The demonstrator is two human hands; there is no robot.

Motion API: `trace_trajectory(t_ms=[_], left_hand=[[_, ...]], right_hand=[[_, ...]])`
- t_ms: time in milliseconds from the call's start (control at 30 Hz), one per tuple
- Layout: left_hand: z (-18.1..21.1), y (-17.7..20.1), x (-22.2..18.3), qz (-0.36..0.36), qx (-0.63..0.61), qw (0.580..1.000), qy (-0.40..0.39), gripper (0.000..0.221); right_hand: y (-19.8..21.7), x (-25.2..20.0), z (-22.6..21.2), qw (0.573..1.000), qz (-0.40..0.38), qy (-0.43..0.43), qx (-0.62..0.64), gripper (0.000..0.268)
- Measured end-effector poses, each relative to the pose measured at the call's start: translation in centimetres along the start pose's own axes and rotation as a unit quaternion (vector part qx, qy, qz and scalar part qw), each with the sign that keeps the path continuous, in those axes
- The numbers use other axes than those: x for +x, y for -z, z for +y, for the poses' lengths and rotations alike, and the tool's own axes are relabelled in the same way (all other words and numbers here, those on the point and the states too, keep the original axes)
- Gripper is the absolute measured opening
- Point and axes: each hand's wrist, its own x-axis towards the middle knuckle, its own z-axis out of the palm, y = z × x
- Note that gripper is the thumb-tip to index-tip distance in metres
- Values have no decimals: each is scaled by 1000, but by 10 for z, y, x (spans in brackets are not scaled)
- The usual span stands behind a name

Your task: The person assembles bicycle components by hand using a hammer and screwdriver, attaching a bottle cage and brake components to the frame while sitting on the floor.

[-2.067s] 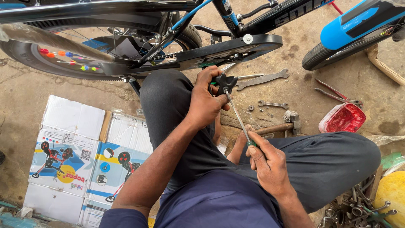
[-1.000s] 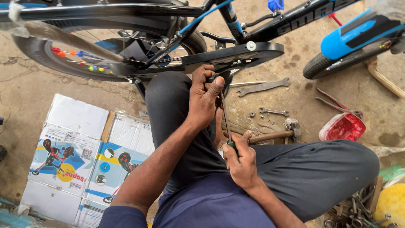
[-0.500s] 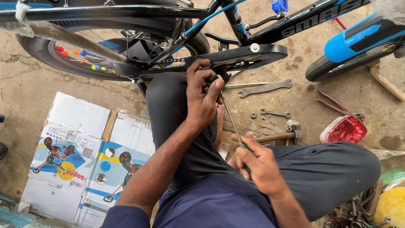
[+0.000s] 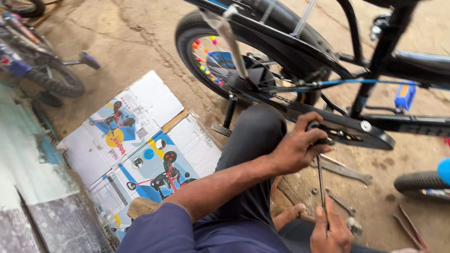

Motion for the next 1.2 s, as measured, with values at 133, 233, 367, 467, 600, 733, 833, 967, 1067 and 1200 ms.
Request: trace_trajectory(t_ms=[133,233,367,467,600,733,833,967,1067,1200], left_hand=[[-5,6,1,-85,-61,994,44,24],[-9,3,1,-103,-70,992,33,25],[-15,-1,-3,-103,-91,988,73,28],[-19,-2,-3,-104,-87,987,89,32],[-12,3,3,-132,-205,949,200,47],[-10,6,4,-165,-323,887,286,59],[-9,0,4,-161,-318,891,280,62],[-5,0,5,-154,-286,900,291,76],[0,2,7,-143,-238,920,276,81],[1,3,9,-147,-180,935,268,80]], right_hand=[[12,12,27,817,-188,-352,416,39],[9,19,39,654,-265,-384,595,43],[-6,3,41,901,-143,-232,338,39],[-13,6,43,980,-47,-92,171,40],[-13,9,41,994,-29,-11,105,40],[-8,11,38,999,-16,24,33,39],[-7,12,36,998,-23,-9,52,37],[-9,15,34,998,-4,22,53,37],[-11,13,31,997,22,58,38,31],[-13,12,27,996,20,-1,85,32]])
